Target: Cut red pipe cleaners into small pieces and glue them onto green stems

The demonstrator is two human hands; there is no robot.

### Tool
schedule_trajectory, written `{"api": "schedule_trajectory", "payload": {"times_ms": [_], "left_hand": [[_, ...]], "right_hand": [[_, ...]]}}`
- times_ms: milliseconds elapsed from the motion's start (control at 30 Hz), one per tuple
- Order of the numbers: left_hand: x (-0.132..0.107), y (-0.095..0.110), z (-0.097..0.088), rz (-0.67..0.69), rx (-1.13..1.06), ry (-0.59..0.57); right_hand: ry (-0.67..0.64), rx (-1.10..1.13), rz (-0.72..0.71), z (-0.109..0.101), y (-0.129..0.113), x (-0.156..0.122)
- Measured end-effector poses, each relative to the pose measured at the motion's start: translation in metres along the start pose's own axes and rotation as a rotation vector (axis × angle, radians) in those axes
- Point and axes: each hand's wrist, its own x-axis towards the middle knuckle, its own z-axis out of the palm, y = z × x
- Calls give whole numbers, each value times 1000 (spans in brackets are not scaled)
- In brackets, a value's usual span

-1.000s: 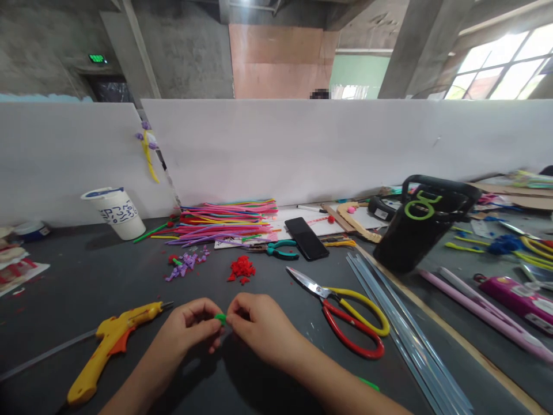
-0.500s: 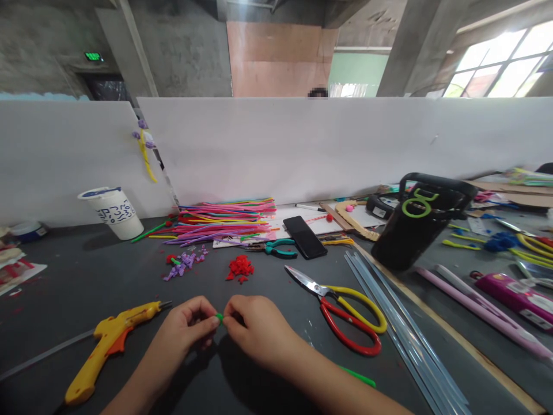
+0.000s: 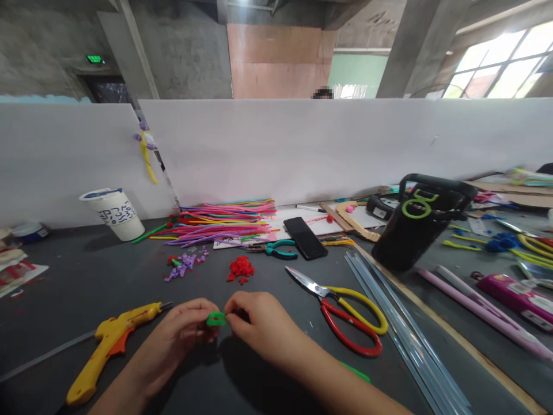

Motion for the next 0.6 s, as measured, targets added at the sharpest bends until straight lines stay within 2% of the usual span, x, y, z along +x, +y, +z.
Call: {"api": "schedule_trajectory", "payload": {"times_ms": [100,233,333,433,500,600], "left_hand": [[1,-3,0,-89,-36,-73],[4,-9,0,-122,-96,8],[4,-10,1,-121,-149,1],[2,-9,2,-157,-151,-94],[0,-8,1,-155,-86,-135],[-1,-4,-1,-135,45,-123]], "right_hand": [[6,-280,-143,1,1,-1],[1,-568,-305,2,3,-2],[32,-590,-361,1,5,-3],[60,-556,-395,0,5,-3],[61,-521,-400,0,4,-4],[59,-489,-394,0,1,-4]]}}
